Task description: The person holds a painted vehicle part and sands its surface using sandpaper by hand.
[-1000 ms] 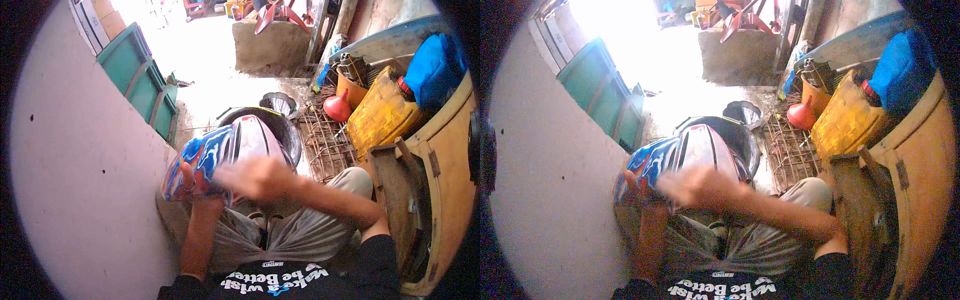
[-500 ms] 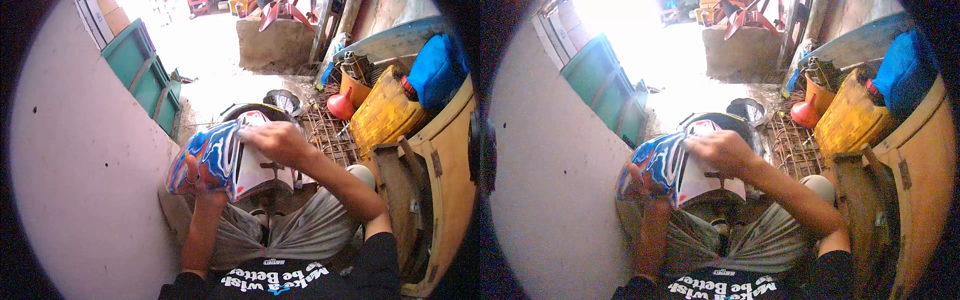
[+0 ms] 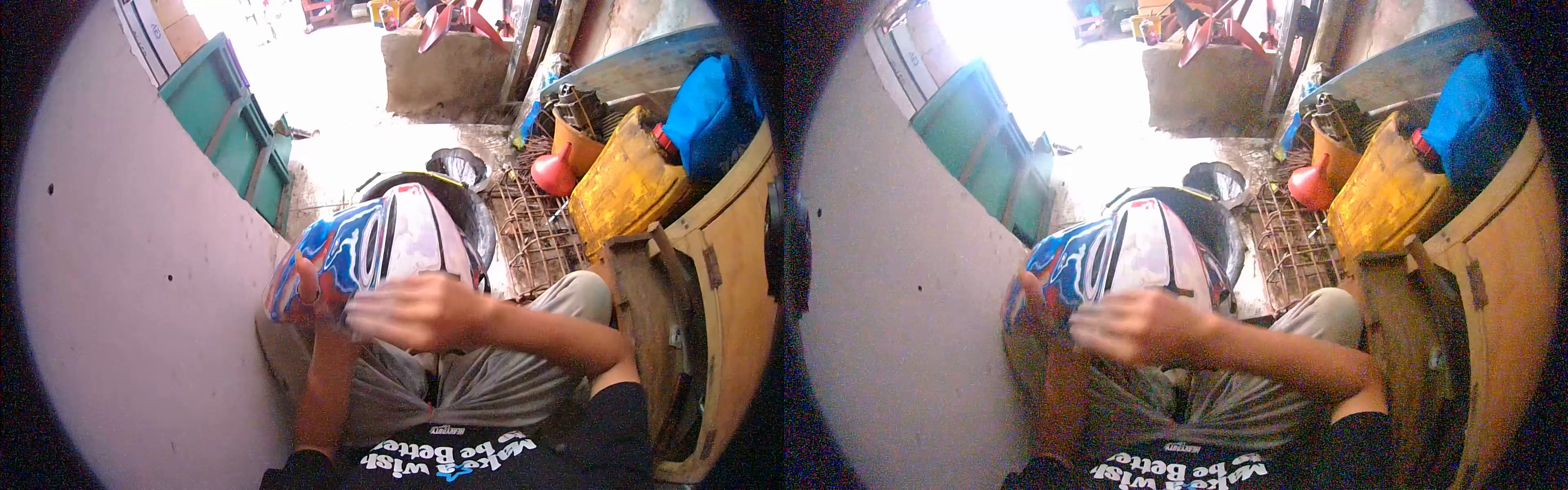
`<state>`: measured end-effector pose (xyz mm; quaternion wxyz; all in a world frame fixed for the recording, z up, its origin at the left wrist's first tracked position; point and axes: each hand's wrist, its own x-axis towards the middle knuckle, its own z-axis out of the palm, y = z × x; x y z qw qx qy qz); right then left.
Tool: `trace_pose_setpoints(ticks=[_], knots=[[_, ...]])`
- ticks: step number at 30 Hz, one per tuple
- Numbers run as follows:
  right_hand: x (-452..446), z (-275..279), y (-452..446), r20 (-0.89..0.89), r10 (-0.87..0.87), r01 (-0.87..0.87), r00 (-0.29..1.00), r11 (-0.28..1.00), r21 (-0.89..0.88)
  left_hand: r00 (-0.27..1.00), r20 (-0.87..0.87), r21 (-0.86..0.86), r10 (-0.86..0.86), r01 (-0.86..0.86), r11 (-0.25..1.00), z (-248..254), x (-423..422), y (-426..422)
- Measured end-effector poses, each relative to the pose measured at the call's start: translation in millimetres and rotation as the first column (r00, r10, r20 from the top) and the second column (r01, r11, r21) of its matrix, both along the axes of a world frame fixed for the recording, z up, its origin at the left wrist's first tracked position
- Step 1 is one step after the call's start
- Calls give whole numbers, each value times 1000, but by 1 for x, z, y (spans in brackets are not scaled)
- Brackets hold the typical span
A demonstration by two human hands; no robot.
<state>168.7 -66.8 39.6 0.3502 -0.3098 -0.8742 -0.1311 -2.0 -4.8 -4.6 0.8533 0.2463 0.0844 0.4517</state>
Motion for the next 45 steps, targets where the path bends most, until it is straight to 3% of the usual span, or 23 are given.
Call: trace_pose_setpoints(ticks=[1,3,4,6,8,10,12,13,16,17,19,21,22,24,28,31,34,35,36,38,40,42,45], knots=[[16,3,8,34,-100,102,994,993,-61,984,-132,33,116,-113,993,20,3,-12],[58,14,34,132,-256,280,958,934,-222,972,-159,59,173,-166,984,17,5,-13],[62,13,42,-7,-250,249,968,967,-48,964,-173,72,202,-192,979,15,6,-14],[34,3,18,70,-198,204,978,975,-90,995,-27,63,97,-95,993,-5,3,-5],[1,3,-2,-31,90,-88,995,994,58,990,139,53,-37,30,998,-20,5,5],[18,-5,6,31,-27,28,999,999,-17,995,89,-51,44,-39,998,-11,6,-1],[59,-3,38,56,-267,272,962,951,-146,996,26,-38,85,-84,996,1,5,-7],[63,-2,39,75,-251,259,965,959,-118,996,-16,18,90,-89,996,9,4,-11],[15,-6,8,-4,-123,123,992,992,-20,983,165,-94,-78,94,991,2,7,-5],[2,0,-1,-17,72,-71,997,996,58,916,325,-187,-235,306,934,-14,-6,4],[7,2,4,27,8,-10,1000,998,68,894,351,-210,-279,365,907,-11,-12,1],[47,8,31,134,-268,288,954,944,-160,992,94,-57,-80,86,995,12,3,-9],[48,6,31,89,-243,253,966,960,-118,999,-14,47,49,-48,998,23,8,-15],[45,-1,36,-8,-204,204,979,979,-16,995,-75,112,69,-60,992,31,9,-13],[5,3,7,-44,94,-88,995,988,126,993,-70,78,98,-93,993,22,7,-11],[58,10,42,106,-372,384,922,911,-150,998,-6,10,64,-64,998,8,5,-11],[38,4,28,5,-260,260,966,966,13,989,-117,68,89,-82,994,9,2,-15],[18,0,11,-10,-193,192,981,980,-50,990,-113,58,81,-75,996,7,3,-14],[8,3,2,40,-46,44,998,997,64,997,-56,-7,47,-47,999,-8,2,-9],[16,15,10,-59,63,-62,996,998,15,998,54,-143,-16,24,989,-31,-2,-5],[58,18,38,256,-311,372,915,896,-241,1000,-28,-79,-4,2,997,4,5,-14],[61,11,41,8,-314,313,949,942,-117,999,-1,-33,-34,34,999,-2,3,-12],[10,9,1,70,-27,29,997,999,-36,997,71,-81,-43,48,996,-14,1,-1]])
